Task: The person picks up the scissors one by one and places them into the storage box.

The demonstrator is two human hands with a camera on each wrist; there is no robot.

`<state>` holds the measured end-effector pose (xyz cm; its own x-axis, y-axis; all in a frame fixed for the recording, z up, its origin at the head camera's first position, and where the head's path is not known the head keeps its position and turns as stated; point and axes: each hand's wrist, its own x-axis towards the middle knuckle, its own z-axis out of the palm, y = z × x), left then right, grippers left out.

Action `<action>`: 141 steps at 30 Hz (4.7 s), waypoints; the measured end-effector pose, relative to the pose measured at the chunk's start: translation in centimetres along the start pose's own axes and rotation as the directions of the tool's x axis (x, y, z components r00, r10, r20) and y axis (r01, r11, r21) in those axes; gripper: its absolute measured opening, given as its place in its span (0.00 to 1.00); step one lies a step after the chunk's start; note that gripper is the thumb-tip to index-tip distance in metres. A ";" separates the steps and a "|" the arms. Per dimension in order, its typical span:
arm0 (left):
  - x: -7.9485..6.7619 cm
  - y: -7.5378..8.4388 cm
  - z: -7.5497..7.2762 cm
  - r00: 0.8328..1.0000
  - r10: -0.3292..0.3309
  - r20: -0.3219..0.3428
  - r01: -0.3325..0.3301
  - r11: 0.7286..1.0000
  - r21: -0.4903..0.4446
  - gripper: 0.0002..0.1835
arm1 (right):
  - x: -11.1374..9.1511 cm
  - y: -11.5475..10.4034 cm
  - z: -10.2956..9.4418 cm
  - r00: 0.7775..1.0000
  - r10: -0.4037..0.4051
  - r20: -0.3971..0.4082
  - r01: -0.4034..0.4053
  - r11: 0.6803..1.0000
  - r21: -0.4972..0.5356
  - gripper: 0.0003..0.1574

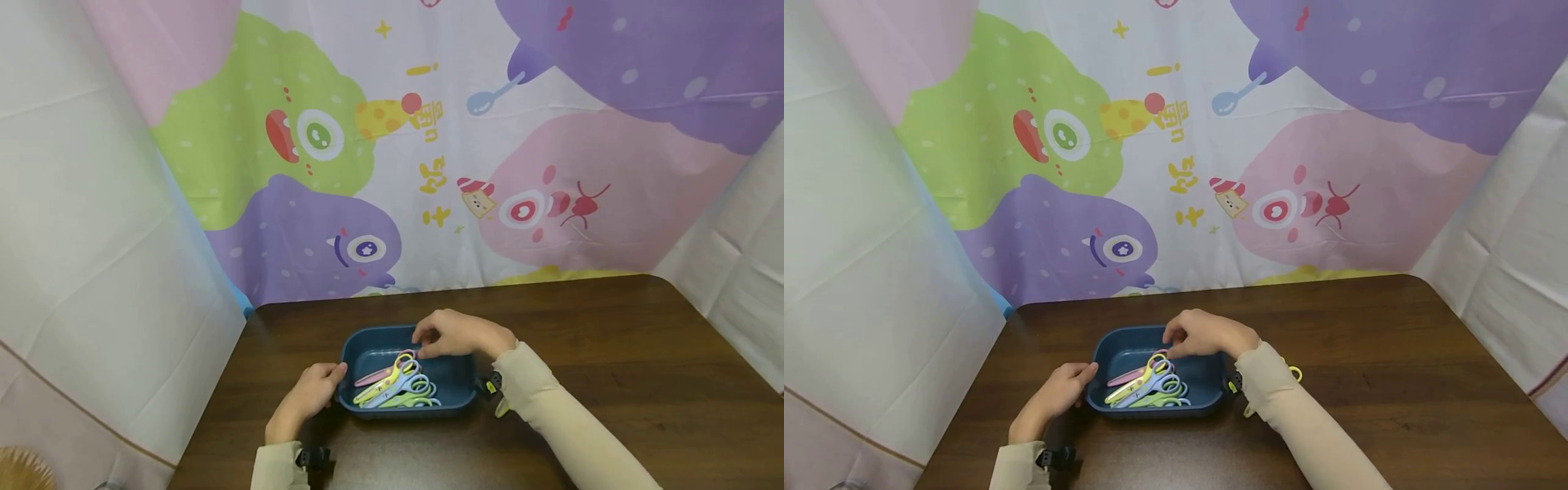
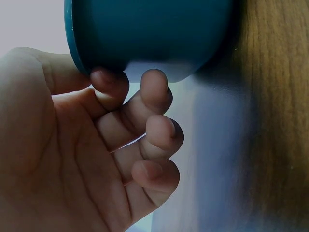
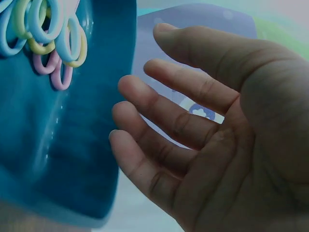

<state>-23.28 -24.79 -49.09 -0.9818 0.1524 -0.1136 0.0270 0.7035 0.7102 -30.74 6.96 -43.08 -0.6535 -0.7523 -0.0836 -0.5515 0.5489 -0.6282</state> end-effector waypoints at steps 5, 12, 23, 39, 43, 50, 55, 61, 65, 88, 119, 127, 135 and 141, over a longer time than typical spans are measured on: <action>0.0 -0.1 0.0 1.000 -0.004 0.000 0.004 1.000 0.000 0.22 | -1.0 0.2 -0.2 0.999 -0.024 -0.031 0.023 1.000 -0.006 0.17; 0.0 -0.2 0.0 1.000 0.000 -0.002 0.000 1.000 -0.002 0.22 | -2.5 0.6 -0.1 0.995 -0.062 -0.074 0.063 0.998 0.004 0.19; 0.0 -0.1 0.0 1.000 -0.008 0.010 0.008 1.000 -0.019 0.22 | -5.5 1.8 0.2 0.978 -0.094 -0.188 0.096 0.995 0.000 0.19; 0.0 -0.1 0.1 1.000 0.012 0.001 -0.012 1.000 -0.016 0.22 | -8.7 3.7 0.5 0.932 -0.109 -0.346 0.088 0.993 -0.076 0.21; 0.0 0.0 0.1 1.000 0.007 0.002 -0.007 1.000 -0.018 0.23 | -9.2 4.2 0.7 0.922 -0.107 -0.372 0.076 0.992 -0.098 0.24; 0.0 0.0 0.0 1.000 0.001 0.012 -0.001 1.000 -0.026 0.23 | -10.2 5.8 1.3 0.911 -0.092 -0.401 0.052 0.993 -0.109 0.26; 0.0 -0.1 0.0 1.000 0.008 0.014 -0.008 1.000 -0.022 0.23 | -11.3 6.8 1.4 0.909 -0.042 -0.414 0.007 0.996 -0.086 0.27; 0.0 -0.3 0.1 1.000 0.000 0.002 0.000 1.000 -0.030 0.23 | -12.7 7.8 1.4 0.917 -0.005 -0.398 -0.024 0.997 -0.068 0.30; 0.0 -0.3 0.2 1.000 -0.008 -0.005 0.008 0.999 -0.050 0.23 | -13.7 8.3 1.3 0.911 -0.014 -0.412 -0.029 0.995 -0.099 0.30; -0.1 -0.2 0.2 1.000 -0.010 -0.007 0.010 0.999 -0.050 0.23 | -16.5 11.2 2.3 0.948 0.059 -0.312 -0.097 0.989 -0.107 0.39; 0.1 -0.2 0.0 1.000 -0.009 0.015 0.009 1.000 -0.029 0.23 | -16.3 12.1 2.4 0.966 0.028 -0.256 -0.043 0.998 -0.053 0.20; 0.2 -0.3 0.1 1.000 -0.002 0.011 0.003 1.000 -0.030 0.23 | -16.0 12.3 2.5 0.962 0.018 -0.274 -0.043 0.995 -0.085 0.18; 0.2 -0.2 0.1 1.000 0.004 0.015 -0.003 1.000 -0.027 0.23 | -15.7 12.4 2.6 0.960 0.010 -0.280 -0.025 0.998 -0.050 0.14; 0.1 -0.2 0.1 1.000 0.007 0.013 -0.007 1.000 -0.025 0.23 | -15.6 12.5 2.4 0.968 0.021 -0.251 -0.027 0.999 -0.021 0.14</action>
<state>-23.36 -24.83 -49.26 -0.9791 0.1660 -0.1174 0.0288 0.6846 0.7283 -26.17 24.70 -51.52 -0.7743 -0.6249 0.0999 -0.5440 0.5766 -0.6097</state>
